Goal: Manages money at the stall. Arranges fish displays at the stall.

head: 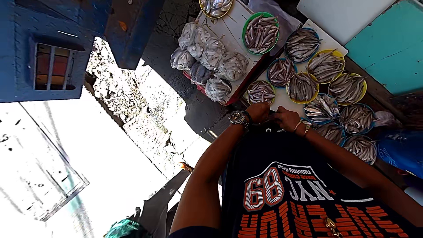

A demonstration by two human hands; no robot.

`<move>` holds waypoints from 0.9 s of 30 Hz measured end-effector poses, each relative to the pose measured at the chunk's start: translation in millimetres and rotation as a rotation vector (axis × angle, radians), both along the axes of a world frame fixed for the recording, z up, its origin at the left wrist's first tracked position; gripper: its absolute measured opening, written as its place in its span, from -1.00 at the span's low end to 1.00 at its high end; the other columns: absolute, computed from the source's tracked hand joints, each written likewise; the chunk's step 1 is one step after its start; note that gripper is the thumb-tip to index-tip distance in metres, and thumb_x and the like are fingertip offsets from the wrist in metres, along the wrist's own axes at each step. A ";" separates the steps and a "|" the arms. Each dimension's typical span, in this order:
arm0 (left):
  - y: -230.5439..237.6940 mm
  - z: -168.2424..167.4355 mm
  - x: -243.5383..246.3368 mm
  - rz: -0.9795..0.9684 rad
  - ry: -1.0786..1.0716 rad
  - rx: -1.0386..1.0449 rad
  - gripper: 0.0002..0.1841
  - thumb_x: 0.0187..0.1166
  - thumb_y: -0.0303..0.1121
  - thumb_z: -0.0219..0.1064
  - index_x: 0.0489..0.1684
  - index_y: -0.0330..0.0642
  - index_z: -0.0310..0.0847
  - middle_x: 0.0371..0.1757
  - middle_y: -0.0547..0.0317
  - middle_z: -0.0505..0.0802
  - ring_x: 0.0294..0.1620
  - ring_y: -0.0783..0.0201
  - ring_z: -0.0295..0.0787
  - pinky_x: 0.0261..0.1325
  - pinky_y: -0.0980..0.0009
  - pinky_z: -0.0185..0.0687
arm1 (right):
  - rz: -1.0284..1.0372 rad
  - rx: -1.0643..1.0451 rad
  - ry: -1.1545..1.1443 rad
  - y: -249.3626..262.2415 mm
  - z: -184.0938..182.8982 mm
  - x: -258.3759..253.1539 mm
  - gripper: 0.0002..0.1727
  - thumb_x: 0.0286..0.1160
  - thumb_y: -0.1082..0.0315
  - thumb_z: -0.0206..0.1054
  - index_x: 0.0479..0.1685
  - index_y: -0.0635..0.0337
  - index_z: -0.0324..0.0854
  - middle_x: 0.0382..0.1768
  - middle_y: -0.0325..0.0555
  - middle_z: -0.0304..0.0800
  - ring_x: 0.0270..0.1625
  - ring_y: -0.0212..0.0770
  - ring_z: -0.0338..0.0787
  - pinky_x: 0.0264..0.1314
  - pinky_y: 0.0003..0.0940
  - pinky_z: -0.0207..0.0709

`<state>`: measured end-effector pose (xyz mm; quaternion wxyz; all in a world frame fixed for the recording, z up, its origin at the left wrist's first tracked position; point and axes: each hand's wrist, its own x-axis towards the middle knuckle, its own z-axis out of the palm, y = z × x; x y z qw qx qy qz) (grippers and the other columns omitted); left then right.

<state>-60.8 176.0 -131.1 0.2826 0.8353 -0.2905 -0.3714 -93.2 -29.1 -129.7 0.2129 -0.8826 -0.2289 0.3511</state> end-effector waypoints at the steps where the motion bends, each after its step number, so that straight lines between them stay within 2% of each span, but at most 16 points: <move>1: -1.3 0.0 1.0 0.011 0.021 0.005 -0.84 0.61 -0.50 0.31 -0.21 -0.50 0.70 0.03 -0.30 0.75 0.08 -0.21 0.75 0.22 -0.13 0.63 | 0.016 -0.018 -0.021 5.6 -0.8 0.4 -0.76 0.60 0.38 0.34 0.12 0.17 0.81 0.23 0.26 0.70 0.05 0.27 0.82 -0.06 0.26 0.68; 4: -1.9 3.4 2.4 0.043 0.061 0.016 -0.81 0.67 -0.50 0.23 -0.19 -0.52 0.69 0.04 -0.31 0.76 0.07 -0.19 0.76 0.24 -0.09 0.61 | 0.051 -0.077 -0.035 18.4 3.0 2.9 -0.65 0.58 0.39 0.38 0.31 0.25 0.67 0.28 0.31 0.64 0.05 0.31 0.82 -0.10 0.25 0.69; 6: 0.6 1.8 2.9 0.050 0.067 -0.024 -0.76 0.71 -0.50 0.17 -0.18 -0.55 0.70 0.08 -0.36 0.77 0.14 -0.20 0.75 0.34 -0.06 0.58 | 0.048 -0.078 0.002 17.9 8.1 7.0 -0.57 0.56 0.34 0.43 0.35 0.30 0.58 0.31 0.31 0.62 0.05 0.32 0.82 -0.08 0.25 0.69; 9: 5.4 -3.6 3.2 0.049 0.071 -0.080 -0.64 0.80 -0.42 0.06 -0.15 -0.58 0.72 0.09 -0.40 0.78 0.22 -0.23 0.73 0.42 -0.06 0.52 | 0.016 0.069 0.067 2.6 7.3 16.1 -0.59 0.52 0.22 0.51 0.20 0.30 0.61 0.20 0.26 0.65 -0.01 0.26 0.82 -0.06 0.26 0.68; 12: 7.7 -3.7 1.5 0.042 0.071 -0.069 -0.52 0.86 -0.23 0.04 -0.17 -0.55 0.73 0.10 -0.40 0.76 0.23 -0.23 0.70 0.41 -0.08 0.49 | -0.015 0.286 0.011 -12.2 -7.2 16.5 -0.79 0.51 0.29 0.50 -0.09 0.26 0.74 0.06 0.17 0.71 -0.04 0.16 0.81 -0.12 0.22 0.67; 14: 9.0 -6.2 -0.8 0.030 0.052 -0.091 -0.57 0.79 -0.23 0.20 -0.21 -0.53 0.75 0.10 -0.39 0.76 0.21 -0.23 0.71 0.38 -0.09 0.52 | -0.011 0.326 -0.015 -13.9 -12.2 14.6 -0.89 0.49 0.35 0.48 -0.20 0.22 0.81 0.14 0.15 0.73 0.00 0.15 0.83 -0.09 0.23 0.69; 17: 9.8 -8.3 -4.3 0.011 0.052 -0.084 -0.73 0.67 -0.36 0.32 -0.22 -0.47 0.79 0.06 -0.36 0.75 0.22 -0.24 0.68 0.40 -0.09 0.50 | -0.011 0.309 -0.014 -6.9 -15.5 8.6 -0.90 0.49 0.32 0.49 -0.24 0.15 0.86 0.21 0.14 0.73 0.11 0.17 0.81 -0.02 0.24 0.69; 19: 7.7 -5.5 -8.6 0.023 0.057 -0.041 -0.78 0.63 -0.37 0.37 -0.23 -0.41 0.81 0.09 -0.31 0.74 0.27 -0.22 0.65 0.42 -0.09 0.49 | -0.061 0.362 0.052 -9.0 -12.3 8.5 -0.85 0.53 0.27 0.49 -0.17 0.15 0.89 0.22 0.14 0.74 0.21 0.15 0.76 0.14 0.20 0.66; 20: 6.7 -4.5 -11.4 0.039 0.044 -0.036 -0.80 0.61 -0.38 0.40 -0.24 -0.39 0.82 0.09 -0.29 0.75 0.28 -0.22 0.64 0.41 -0.10 0.51 | -0.127 0.440 0.069 -15.4 -11.2 10.5 -0.83 0.55 0.28 0.48 -0.12 0.18 0.90 0.18 0.15 0.76 0.19 0.09 0.77 0.19 0.11 0.67; 22: 5.0 -2.4 -18.2 0.082 0.023 -0.045 -0.83 0.55 -0.40 0.44 -0.23 -0.38 0.81 0.10 -0.27 0.74 0.30 -0.23 0.63 0.38 -0.14 0.53 | -0.289 0.540 0.052 -36.8 -9.9 15.8 -0.81 0.61 0.39 0.39 0.00 0.29 0.83 0.09 0.17 0.77 0.03 -0.01 0.82 0.08 -0.10 0.75; 23: 4.4 -2.2 -22.3 0.111 0.005 -0.052 -0.84 0.52 -0.41 0.47 -0.17 -0.36 0.79 0.10 -0.24 0.75 0.28 -0.22 0.65 0.34 -0.15 0.56 | -0.339 0.514 0.063 -50.2 -7.0 19.3 -0.78 0.61 0.49 0.32 0.10 0.34 0.78 0.08 0.22 0.76 -0.01 0.02 0.81 0.03 -0.09 0.73; 25: 3.7 0.7 -28.9 0.174 -0.011 -0.068 -0.71 0.48 -0.42 0.50 0.08 -0.34 0.69 0.11 -0.22 0.78 0.25 -0.21 0.69 0.31 -0.17 0.60 | -0.292 0.377 0.132 -73.2 -1.8 24.0 -0.60 0.48 0.67 0.20 0.27 0.34 0.71 0.14 0.24 0.78 -0.01 0.08 0.82 0.03 -0.01 0.71; 27: 2.4 4.5 -31.3 0.220 0.027 -0.065 -0.51 0.56 -0.30 0.47 0.41 -0.31 0.49 0.01 -0.22 0.78 0.09 -0.20 0.75 0.19 -0.20 0.65 | -0.127 0.222 0.274 -81.1 6.3 24.5 -0.51 0.48 0.71 0.25 0.43 0.34 0.63 0.24 0.28 0.75 0.16 0.17 0.79 0.28 0.07 0.63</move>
